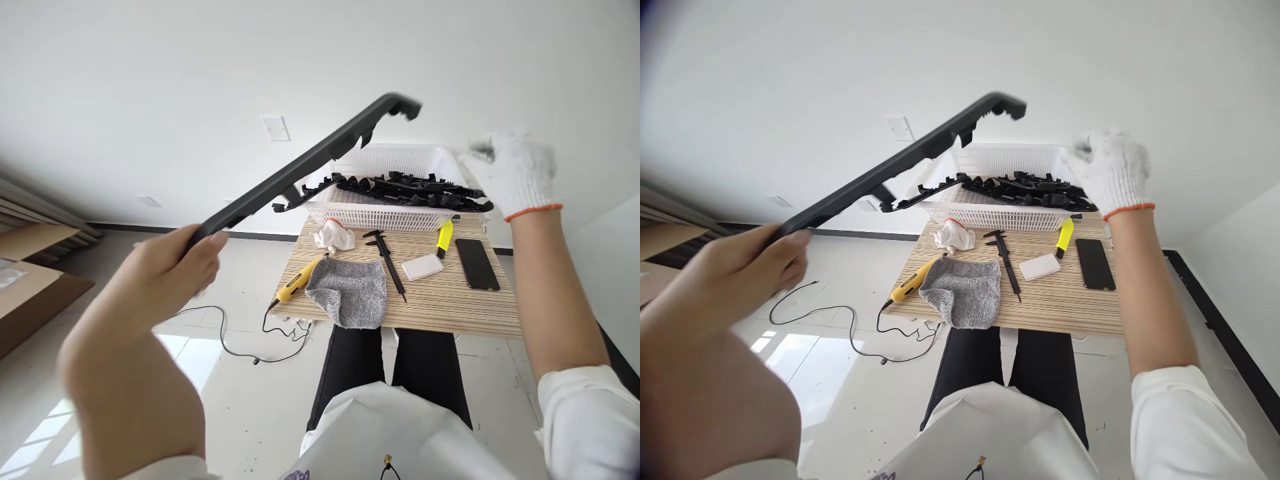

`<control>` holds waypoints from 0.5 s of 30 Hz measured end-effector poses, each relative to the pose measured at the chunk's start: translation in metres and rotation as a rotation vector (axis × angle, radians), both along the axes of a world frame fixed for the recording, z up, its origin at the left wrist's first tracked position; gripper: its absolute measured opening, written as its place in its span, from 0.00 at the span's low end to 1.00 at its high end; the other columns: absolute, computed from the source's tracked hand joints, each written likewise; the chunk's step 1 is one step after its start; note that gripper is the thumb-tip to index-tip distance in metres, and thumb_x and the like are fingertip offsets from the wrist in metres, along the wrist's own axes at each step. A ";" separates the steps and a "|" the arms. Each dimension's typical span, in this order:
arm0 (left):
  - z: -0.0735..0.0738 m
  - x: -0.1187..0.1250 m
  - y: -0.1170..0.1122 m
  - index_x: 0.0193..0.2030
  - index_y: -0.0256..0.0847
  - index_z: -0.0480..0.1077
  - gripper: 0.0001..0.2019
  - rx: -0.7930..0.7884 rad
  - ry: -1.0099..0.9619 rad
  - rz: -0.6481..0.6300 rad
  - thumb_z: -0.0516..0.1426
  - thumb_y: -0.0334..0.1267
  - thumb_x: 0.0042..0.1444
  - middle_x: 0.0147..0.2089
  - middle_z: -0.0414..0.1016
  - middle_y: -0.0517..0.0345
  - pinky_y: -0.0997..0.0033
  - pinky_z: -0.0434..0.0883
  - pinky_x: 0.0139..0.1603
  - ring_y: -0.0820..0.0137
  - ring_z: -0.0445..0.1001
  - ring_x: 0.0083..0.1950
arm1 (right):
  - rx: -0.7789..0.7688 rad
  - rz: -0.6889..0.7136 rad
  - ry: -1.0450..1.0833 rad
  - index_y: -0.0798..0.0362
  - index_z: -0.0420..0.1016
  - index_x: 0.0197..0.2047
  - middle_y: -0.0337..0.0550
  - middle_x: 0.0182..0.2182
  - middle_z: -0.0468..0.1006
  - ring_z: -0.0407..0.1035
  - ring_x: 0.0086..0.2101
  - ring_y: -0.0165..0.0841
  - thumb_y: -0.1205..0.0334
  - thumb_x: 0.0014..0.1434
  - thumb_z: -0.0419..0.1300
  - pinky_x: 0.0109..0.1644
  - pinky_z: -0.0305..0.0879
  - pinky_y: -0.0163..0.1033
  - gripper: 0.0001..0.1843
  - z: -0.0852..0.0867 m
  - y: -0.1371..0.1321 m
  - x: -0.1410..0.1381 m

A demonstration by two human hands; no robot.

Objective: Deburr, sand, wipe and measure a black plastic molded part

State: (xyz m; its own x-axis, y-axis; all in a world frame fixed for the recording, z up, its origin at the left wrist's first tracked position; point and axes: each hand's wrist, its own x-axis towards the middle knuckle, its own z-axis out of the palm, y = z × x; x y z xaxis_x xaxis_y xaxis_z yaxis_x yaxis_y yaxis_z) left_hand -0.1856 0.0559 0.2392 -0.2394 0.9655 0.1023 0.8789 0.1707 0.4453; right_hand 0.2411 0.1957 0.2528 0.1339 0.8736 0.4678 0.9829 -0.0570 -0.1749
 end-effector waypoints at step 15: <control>-0.013 0.056 0.122 0.46 0.30 0.72 0.26 -0.043 0.422 0.028 0.40 0.50 0.67 0.42 0.76 0.27 0.53 0.68 0.43 0.41 0.75 0.48 | -0.356 0.145 -0.111 0.51 0.81 0.43 0.50 0.33 0.78 0.70 0.36 0.44 0.37 0.61 0.53 0.43 0.64 0.51 0.27 -0.022 0.029 -0.009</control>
State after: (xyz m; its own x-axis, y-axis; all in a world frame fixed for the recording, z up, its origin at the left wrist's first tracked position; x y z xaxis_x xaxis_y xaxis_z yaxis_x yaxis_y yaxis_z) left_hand -0.1297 0.1781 0.2264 -0.2116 0.9648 0.1565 0.9773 0.2079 0.0398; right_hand 0.2325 0.2245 0.2310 -0.0374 0.9898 0.1376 0.9970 0.0462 -0.0614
